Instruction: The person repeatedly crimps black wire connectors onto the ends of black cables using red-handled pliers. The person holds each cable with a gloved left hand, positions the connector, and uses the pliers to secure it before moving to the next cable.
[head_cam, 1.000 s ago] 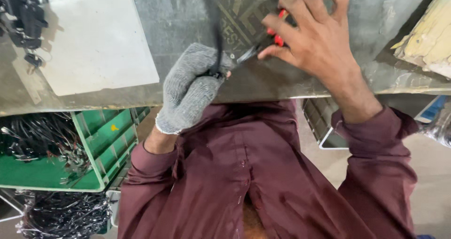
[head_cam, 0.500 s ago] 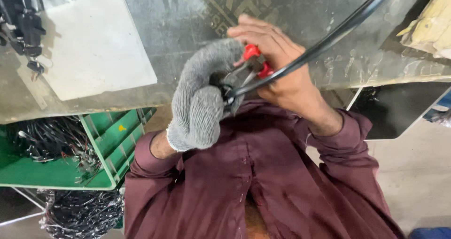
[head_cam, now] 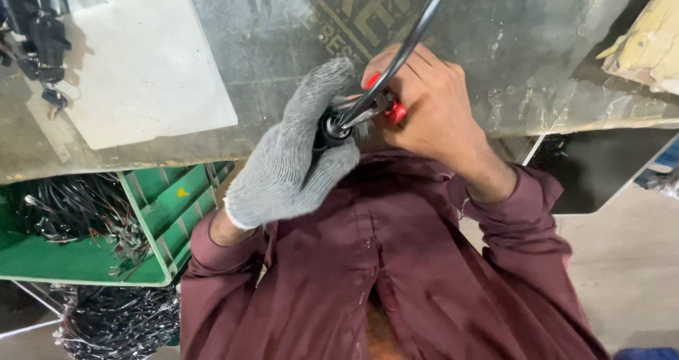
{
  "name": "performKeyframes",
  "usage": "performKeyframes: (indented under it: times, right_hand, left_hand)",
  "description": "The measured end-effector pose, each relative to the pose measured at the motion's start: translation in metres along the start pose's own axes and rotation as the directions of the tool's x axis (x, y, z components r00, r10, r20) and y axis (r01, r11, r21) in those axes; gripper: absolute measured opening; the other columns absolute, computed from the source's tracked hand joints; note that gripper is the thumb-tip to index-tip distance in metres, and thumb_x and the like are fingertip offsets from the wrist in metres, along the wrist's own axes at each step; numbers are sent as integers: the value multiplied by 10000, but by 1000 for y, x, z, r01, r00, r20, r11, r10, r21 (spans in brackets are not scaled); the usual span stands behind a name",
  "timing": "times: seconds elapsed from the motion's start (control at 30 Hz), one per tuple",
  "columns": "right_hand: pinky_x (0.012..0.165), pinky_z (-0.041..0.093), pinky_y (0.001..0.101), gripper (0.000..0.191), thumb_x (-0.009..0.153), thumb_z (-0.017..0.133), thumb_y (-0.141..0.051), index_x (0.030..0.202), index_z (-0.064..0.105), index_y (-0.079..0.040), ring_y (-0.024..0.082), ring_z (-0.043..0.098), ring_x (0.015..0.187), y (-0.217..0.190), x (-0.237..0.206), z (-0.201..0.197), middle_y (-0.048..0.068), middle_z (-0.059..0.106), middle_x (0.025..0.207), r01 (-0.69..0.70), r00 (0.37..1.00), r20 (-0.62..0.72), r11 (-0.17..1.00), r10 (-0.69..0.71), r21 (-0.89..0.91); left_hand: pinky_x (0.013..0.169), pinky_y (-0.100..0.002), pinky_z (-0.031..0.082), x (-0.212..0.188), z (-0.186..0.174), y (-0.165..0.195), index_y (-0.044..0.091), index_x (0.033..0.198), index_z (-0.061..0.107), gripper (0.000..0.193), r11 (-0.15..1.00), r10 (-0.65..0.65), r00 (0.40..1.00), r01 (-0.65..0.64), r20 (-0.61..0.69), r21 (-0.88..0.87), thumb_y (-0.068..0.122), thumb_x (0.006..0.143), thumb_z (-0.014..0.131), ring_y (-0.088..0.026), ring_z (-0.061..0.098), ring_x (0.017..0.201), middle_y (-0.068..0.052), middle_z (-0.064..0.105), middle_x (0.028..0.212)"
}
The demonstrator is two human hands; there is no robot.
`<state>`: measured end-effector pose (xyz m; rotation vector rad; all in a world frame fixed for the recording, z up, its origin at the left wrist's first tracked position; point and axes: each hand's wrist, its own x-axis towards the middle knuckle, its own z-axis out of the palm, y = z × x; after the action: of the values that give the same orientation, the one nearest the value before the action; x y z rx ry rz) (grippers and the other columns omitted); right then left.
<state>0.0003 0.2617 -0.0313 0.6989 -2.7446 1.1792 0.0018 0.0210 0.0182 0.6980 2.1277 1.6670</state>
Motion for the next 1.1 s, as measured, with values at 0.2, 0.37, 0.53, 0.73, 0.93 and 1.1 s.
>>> performKeyframes:
  times: [0.2,0.37,0.53,0.73,0.93,1.1]
  right_hand:
    - [775,529,380,332,738,771,-52,1041,635,-63,275,658,970,-11,-5,9,68,666,1037,-108,994,-2,993,108,45]
    - [730,516,383,316,874,879,-196,986,606,-81,262,663,917,-12,-11,11,57,642,959,-146,989,-44,984,142,-106]
    - [651,482,415,367,679,829,-167,948,598,-75,281,663,871,-17,-18,8,66,661,931,-227,974,-54,934,221,-276]
    - [733,519,439,388,684,827,-131,956,566,-41,329,658,949,-17,-9,-2,103,658,985,-76,993,-96,997,75,-12]
    - [697,523,384,399,955,913,-229,883,554,-69,306,664,866,3,-5,11,87,616,862,-11,993,-119,999,16,46]
    - [689,492,415,368,863,889,-178,804,549,-48,297,634,785,10,-11,7,95,599,798,-37,999,-31,996,40,77]
  left_hand:
    - [1066,-387,545,-3,21,-17,38,1528,431,726,939,119,976,-51,-182,340,160,944,845,-347,674,1216,-153,609,1442]
    - [949,-369,557,-11,35,-23,56,1566,441,715,929,58,973,30,-225,368,163,982,839,-295,673,1112,-98,666,1272]
    - [942,-426,515,-8,42,-22,51,1534,459,692,799,85,973,63,-215,598,140,943,808,-337,636,1111,-137,669,1284]
    - [982,-427,537,1,31,-5,43,1444,477,638,934,129,987,-90,-93,345,154,911,809,-367,663,1140,-181,674,1252]
    - [1008,-307,584,6,14,8,38,1567,472,671,963,-164,972,195,167,-187,57,957,751,-175,751,1045,-93,736,1186]
    - [1081,-358,547,5,20,4,46,1540,472,668,977,-98,990,114,100,-180,30,939,764,-216,732,1157,-128,708,1294]
